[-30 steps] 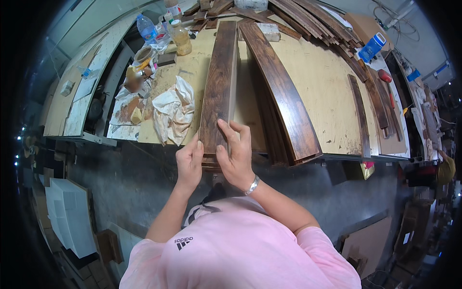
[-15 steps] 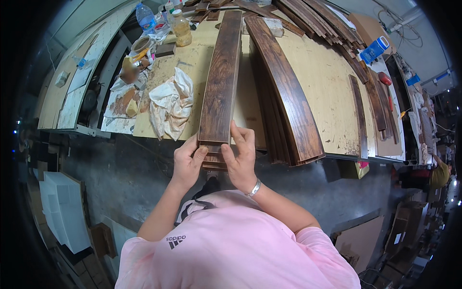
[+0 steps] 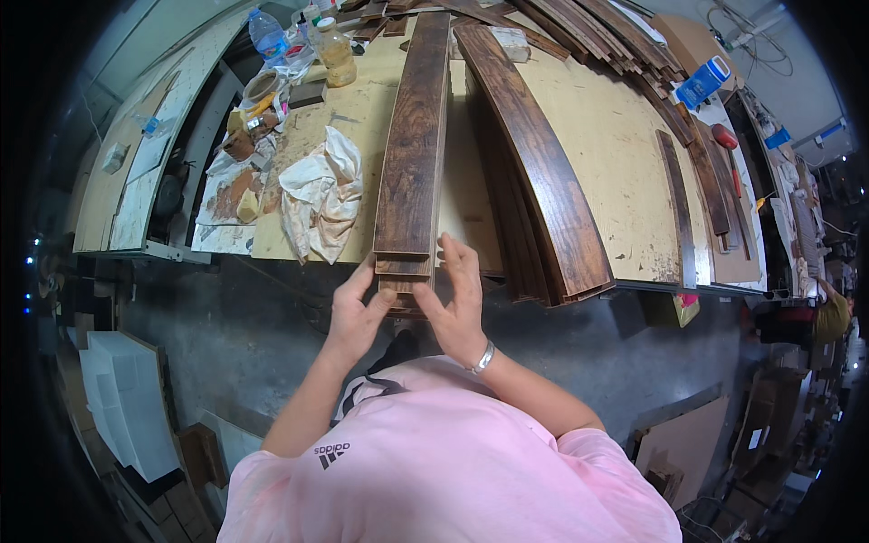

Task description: The person cleans and aligns wooden planks by hand and with a cloth on a workbench, then applies a liquid from a bottle to a sponge to wipe the wooden surfaces.

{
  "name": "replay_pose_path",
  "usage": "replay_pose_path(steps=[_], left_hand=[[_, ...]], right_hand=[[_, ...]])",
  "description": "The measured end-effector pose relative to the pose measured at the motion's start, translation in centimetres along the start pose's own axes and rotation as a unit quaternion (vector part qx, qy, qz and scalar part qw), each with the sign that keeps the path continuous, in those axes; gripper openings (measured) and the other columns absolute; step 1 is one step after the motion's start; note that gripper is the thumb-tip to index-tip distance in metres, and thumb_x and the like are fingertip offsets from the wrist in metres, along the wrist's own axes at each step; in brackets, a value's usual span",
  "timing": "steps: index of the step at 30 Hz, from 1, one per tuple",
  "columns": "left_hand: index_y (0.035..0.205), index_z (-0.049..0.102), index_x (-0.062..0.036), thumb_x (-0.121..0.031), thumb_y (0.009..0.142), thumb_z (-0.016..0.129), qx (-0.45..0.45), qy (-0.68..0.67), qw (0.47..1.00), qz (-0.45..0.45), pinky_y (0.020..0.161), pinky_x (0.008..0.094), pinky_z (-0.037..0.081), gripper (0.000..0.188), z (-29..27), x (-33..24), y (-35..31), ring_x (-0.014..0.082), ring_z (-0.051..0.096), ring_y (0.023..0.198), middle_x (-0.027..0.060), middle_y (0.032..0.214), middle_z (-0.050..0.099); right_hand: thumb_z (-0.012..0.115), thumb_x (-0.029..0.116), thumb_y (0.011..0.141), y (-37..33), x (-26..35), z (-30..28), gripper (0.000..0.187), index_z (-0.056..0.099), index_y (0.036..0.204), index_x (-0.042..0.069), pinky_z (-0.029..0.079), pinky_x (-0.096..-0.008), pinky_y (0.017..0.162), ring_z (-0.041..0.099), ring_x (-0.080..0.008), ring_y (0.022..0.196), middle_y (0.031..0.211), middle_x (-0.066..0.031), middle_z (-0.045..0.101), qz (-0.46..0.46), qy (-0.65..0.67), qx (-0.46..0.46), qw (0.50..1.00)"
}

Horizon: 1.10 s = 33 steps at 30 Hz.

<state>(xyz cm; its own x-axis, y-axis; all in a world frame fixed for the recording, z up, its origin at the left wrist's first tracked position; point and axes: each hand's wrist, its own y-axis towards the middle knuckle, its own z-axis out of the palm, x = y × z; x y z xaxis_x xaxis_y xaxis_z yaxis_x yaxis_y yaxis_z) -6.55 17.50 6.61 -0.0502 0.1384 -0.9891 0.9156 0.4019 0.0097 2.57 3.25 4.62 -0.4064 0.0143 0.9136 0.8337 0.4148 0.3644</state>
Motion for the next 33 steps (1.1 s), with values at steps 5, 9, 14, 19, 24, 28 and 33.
replay_pose_path(steps=[5,9,14,19,24,28,33], left_hand=[[0.122,0.060,0.0043,-0.025,0.101,0.059,0.002,-0.003,1.000,-0.019,0.088,0.0283,0.049,0.036,0.7,0.2,-0.5,0.0131,0.060,0.099,0.0107,0.118,0.064],[0.125,0.059,0.0050,-0.020,0.098,0.063,0.019,-0.011,1.000,0.010,0.091,0.0269,0.047,0.037,0.0,1.3,-0.3,0.0115,0.058,0.102,0.0089,0.118,0.065],[0.129,0.057,0.0058,-0.010,0.095,0.065,0.012,-0.074,0.997,-0.017,0.095,0.0267,0.046,0.038,0.5,1.3,-0.7,0.0112,0.057,0.106,0.0080,0.119,0.065],[0.129,0.058,0.0057,-0.009,0.095,0.065,0.003,-0.030,0.999,-0.027,0.095,0.0267,0.046,0.037,0.6,0.9,-0.1,0.0113,0.057,0.105,0.0078,0.118,0.067],[0.131,0.056,0.0061,-0.011,0.095,0.066,-0.018,-0.111,0.994,-0.003,0.098,0.0282,0.045,0.041,1.1,1.7,-0.9,0.0139,0.058,0.109,0.0095,0.120,0.066],[0.132,0.055,0.0079,-0.012,0.095,0.066,-0.023,-0.025,0.999,0.007,0.101,0.0287,0.042,0.043,1.2,2.1,-0.6,0.0153,0.057,0.116,0.0124,0.127,0.063],[0.141,0.047,0.0071,-0.012,0.095,0.065,-0.052,0.022,0.998,0.003,0.107,0.0307,0.039,0.053,1.4,3.4,-1.0,0.0175,0.053,0.123,0.0145,0.137,0.057]], right_hand=[[0.074,0.022,0.085,-1.0,-1.1,-0.1,0.068,0.047,0.140,-0.006,0.040,-0.0382,0.103,0.049,-0.0326,0.119,0.128,-0.0198,0.048,0.016,-0.020,0.039,0.999],[0.072,0.023,0.086,-0.5,-0.9,-0.3,0.064,0.049,0.139,-0.005,0.041,-0.0372,0.102,0.051,-0.0299,0.117,0.124,-0.0178,0.051,0.016,-0.014,0.034,0.999],[0.071,0.021,0.086,-1.3,-0.9,0.0,0.061,0.051,0.137,-0.006,0.041,-0.0371,0.103,0.051,-0.0288,0.118,0.126,-0.0174,0.050,0.033,-0.014,0.036,0.999],[0.071,0.020,0.087,-1.1,-1.6,-0.3,0.063,0.049,0.139,-0.006,0.041,-0.0368,0.103,0.051,-0.0293,0.119,0.126,-0.0175,0.051,0.051,0.019,0.041,0.998],[0.072,0.018,0.087,-2.1,-0.9,-0.6,0.062,0.049,0.138,-0.008,0.042,-0.0367,0.102,0.050,-0.0312,0.119,0.126,-0.0194,0.050,0.010,-0.027,0.058,0.998],[0.073,0.019,0.086,-2.1,-1.9,-0.5,0.065,0.046,0.138,-0.011,0.041,-0.0375,0.103,0.049,-0.0343,0.120,0.129,-0.0217,0.048,0.042,-0.025,0.082,0.995],[0.071,0.022,0.087,-2.1,-2.1,-1.1,0.066,0.045,0.137,-0.012,0.039,-0.0392,0.105,0.048,-0.0363,0.121,0.129,-0.0231,0.049,0.043,-0.001,0.082,0.996]])
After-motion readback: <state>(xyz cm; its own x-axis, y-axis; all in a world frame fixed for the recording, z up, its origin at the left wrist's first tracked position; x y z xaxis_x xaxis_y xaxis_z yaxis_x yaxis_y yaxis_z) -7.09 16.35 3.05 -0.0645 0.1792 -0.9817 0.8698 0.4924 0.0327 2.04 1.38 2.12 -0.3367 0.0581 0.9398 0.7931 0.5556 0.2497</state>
